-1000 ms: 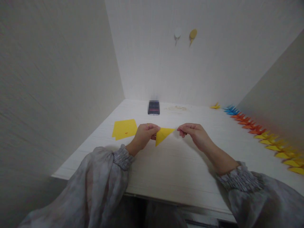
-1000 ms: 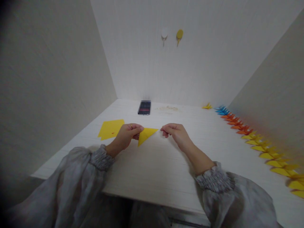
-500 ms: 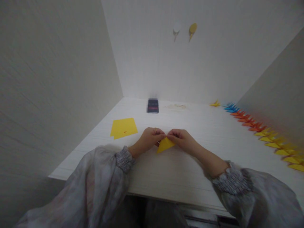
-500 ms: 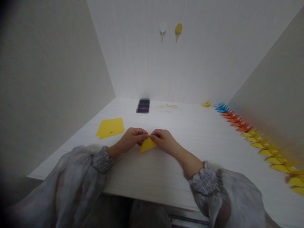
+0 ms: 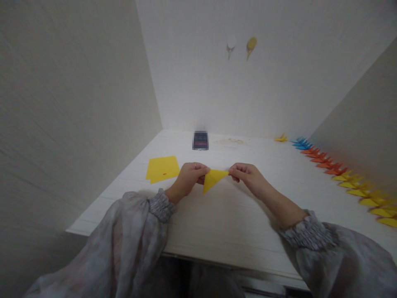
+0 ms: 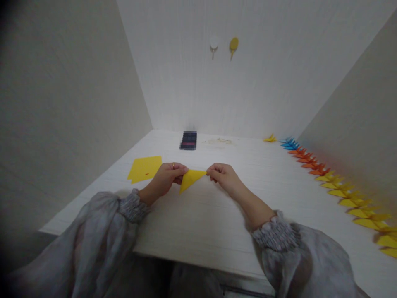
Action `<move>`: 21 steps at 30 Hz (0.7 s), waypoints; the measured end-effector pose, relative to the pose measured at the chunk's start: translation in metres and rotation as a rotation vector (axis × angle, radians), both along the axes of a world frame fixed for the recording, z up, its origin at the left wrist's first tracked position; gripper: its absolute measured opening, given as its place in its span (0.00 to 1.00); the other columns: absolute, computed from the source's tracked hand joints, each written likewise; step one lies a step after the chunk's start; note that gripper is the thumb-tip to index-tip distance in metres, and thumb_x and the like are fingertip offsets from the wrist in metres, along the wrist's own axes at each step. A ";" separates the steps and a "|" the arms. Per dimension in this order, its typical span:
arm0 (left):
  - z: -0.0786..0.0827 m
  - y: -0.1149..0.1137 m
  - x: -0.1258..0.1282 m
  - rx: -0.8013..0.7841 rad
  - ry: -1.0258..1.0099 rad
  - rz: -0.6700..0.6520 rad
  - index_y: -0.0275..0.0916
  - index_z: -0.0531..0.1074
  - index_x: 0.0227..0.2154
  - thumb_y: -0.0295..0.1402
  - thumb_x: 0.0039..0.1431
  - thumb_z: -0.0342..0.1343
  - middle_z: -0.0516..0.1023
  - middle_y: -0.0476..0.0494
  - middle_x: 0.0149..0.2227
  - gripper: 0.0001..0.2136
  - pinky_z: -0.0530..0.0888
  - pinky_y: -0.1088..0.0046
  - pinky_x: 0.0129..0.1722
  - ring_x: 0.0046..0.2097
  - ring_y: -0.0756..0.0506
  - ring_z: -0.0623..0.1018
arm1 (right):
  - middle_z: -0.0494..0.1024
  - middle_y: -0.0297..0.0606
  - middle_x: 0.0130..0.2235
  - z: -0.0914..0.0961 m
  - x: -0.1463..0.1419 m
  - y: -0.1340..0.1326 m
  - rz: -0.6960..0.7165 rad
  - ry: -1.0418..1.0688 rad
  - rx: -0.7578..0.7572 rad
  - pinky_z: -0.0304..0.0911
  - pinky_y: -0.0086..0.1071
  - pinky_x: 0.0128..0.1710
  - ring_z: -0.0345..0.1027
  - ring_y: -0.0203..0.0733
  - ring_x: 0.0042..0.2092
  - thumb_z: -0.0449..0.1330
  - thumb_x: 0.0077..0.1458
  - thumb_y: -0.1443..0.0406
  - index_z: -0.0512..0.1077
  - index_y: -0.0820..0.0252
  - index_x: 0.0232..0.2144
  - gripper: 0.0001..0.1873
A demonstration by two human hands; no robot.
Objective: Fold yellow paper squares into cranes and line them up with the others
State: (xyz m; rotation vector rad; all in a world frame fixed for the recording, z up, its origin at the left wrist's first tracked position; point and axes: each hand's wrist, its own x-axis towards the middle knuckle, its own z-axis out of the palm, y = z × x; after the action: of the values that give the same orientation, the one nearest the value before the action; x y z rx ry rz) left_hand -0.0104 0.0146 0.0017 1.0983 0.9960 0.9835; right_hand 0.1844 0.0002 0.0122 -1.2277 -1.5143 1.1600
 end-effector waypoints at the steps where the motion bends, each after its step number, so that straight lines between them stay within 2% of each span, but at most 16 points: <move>1: 0.000 0.001 0.000 0.002 -0.017 0.029 0.31 0.70 0.23 0.32 0.42 0.58 0.74 0.46 0.21 0.08 0.70 0.76 0.23 0.23 0.52 0.73 | 0.63 0.29 0.17 0.000 -0.001 0.000 -0.024 0.036 0.006 0.50 0.28 0.22 0.54 0.30 0.20 0.57 0.43 0.61 0.66 0.62 0.18 0.10; 4: -0.001 0.001 0.001 0.007 -0.099 0.076 0.31 0.69 0.25 0.33 0.44 0.57 0.74 0.46 0.23 0.09 0.71 0.75 0.26 0.25 0.52 0.73 | 0.68 0.31 0.21 -0.002 -0.010 -0.003 -0.037 0.139 -0.004 0.56 0.28 0.25 0.59 0.31 0.23 0.57 0.44 0.59 0.67 0.62 0.22 0.11; 6: -0.002 -0.001 0.004 0.025 -0.139 0.038 0.31 0.68 0.26 0.34 0.45 0.57 0.73 0.46 0.25 0.09 0.72 0.75 0.29 0.26 0.52 0.73 | 0.70 0.33 0.25 -0.004 -0.021 -0.007 0.033 0.168 -0.036 0.59 0.29 0.28 0.63 0.32 0.25 0.59 0.43 0.58 0.67 0.62 0.26 0.12; 8: -0.002 -0.004 0.008 0.065 -0.156 0.052 0.32 0.68 0.27 0.34 0.46 0.57 0.73 0.47 0.27 0.09 0.72 0.74 0.31 0.28 0.53 0.73 | 0.71 0.33 0.26 -0.006 -0.032 -0.011 0.068 0.143 -0.035 0.61 0.30 0.29 0.65 0.33 0.27 0.60 0.41 0.59 0.66 0.62 0.27 0.12; 10: -0.003 -0.006 0.011 0.111 -0.160 0.059 0.33 0.67 0.27 0.34 0.46 0.57 0.72 0.49 0.27 0.09 0.71 0.76 0.32 0.29 0.53 0.72 | 0.71 0.33 0.26 -0.008 -0.040 -0.013 0.019 0.094 0.009 0.62 0.30 0.28 0.65 0.33 0.26 0.59 0.42 0.61 0.67 0.62 0.29 0.12; 13: -0.003 -0.009 0.013 0.116 -0.175 0.015 0.33 0.67 0.27 0.34 0.44 0.59 0.72 0.49 0.27 0.10 0.71 0.75 0.32 0.29 0.53 0.72 | 0.71 0.33 0.24 -0.009 -0.042 -0.014 -0.043 0.095 0.055 0.60 0.29 0.25 0.63 0.33 0.23 0.58 0.43 0.62 0.68 0.63 0.27 0.09; 16: -0.001 -0.008 0.011 0.087 -0.213 -0.010 0.32 0.69 0.26 0.35 0.45 0.57 0.72 0.47 0.26 0.10 0.71 0.73 0.33 0.28 0.52 0.72 | 0.71 0.32 0.22 -0.008 -0.036 -0.014 -0.034 0.207 0.084 0.58 0.27 0.23 0.61 0.31 0.22 0.58 0.44 0.63 0.68 0.63 0.24 0.07; 21: 0.001 -0.005 0.008 0.077 -0.150 0.063 0.32 0.69 0.25 0.36 0.46 0.56 0.72 0.46 0.25 0.10 0.71 0.73 0.30 0.26 0.52 0.73 | 0.68 0.31 0.18 -0.006 -0.027 -0.013 -0.095 0.303 0.089 0.55 0.26 0.22 0.59 0.31 0.21 0.57 0.44 0.64 0.63 0.62 0.16 0.10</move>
State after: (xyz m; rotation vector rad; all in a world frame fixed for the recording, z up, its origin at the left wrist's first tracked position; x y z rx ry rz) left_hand -0.0026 0.0095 0.0030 1.0450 0.8810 1.1459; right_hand 0.1577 -0.0127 0.0058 -1.0025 -1.2539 1.1453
